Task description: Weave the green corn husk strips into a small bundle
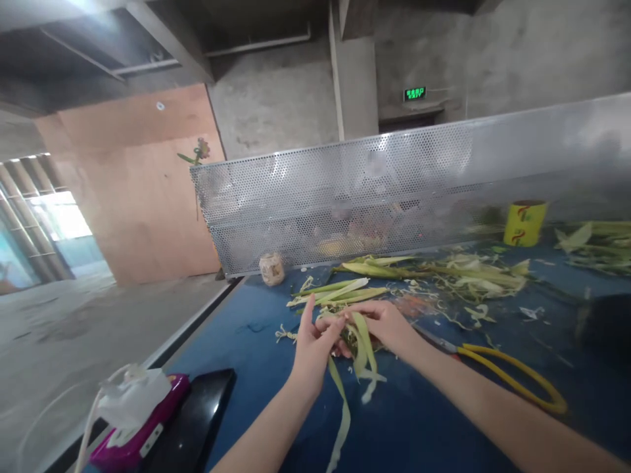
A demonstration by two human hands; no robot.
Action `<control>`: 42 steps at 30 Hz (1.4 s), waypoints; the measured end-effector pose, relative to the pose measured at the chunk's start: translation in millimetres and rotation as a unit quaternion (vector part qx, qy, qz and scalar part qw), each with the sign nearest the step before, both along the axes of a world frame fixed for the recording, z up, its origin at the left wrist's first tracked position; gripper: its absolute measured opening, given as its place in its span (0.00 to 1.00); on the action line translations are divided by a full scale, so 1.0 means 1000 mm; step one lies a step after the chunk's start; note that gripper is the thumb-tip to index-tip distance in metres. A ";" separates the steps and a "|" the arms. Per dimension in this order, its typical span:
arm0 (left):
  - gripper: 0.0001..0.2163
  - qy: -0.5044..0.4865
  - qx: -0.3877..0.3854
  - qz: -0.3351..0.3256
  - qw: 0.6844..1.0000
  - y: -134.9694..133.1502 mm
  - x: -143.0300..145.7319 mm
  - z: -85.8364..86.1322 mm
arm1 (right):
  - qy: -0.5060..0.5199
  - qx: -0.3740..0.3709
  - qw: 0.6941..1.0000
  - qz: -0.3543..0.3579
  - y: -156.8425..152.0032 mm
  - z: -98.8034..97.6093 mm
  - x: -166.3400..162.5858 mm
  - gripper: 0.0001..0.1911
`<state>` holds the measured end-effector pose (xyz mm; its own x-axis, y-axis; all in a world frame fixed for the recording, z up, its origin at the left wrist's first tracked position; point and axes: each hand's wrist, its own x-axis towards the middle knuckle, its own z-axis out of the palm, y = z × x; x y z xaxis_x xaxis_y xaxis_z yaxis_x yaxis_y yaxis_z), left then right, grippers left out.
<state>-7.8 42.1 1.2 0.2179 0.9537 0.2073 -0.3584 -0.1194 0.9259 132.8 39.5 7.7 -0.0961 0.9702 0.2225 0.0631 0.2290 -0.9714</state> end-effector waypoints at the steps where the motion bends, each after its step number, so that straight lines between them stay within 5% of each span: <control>1: 0.44 0.004 -0.015 -0.020 1.000 -0.001 0.001 -0.001 | 0.018 -0.008 1.000 -0.014 -0.001 -0.002 0.001 0.14; 13: 0.43 0.020 0.022 -0.032 0.999 -0.010 0.005 0.010 | 0.218 -0.052 0.974 0.008 -0.012 -0.003 -0.001 0.14; 19: 0.39 0.017 0.006 0.007 1.000 -0.013 0.002 0.010 | 0.172 -0.034 0.984 0.027 -0.019 0.003 -0.001 0.12; 28: 0.34 0.022 -0.023 0.030 0.999 -0.013 -0.001 0.013 | 0.255 -0.057 0.965 0.023 -0.018 0.000 -0.006 0.11; 38: 0.34 0.010 -0.004 0.012 1.000 -0.017 -0.003 0.016 | 0.294 -0.067 0.952 0.055 -0.021 -0.002 -0.006 0.11; 42: 0.32 0.013 -0.021 -0.006 1.000 -0.016 -0.007 0.015 | 0.337 -0.123 0.926 0.120 -0.017 0.000 0.001 0.15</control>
<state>-14.5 26.0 16.2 0.2349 0.9585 0.1617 -0.3360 -0.0761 0.9388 133.9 22.3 7.7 -0.2359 0.9680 0.0860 -0.6007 -0.0757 -0.7959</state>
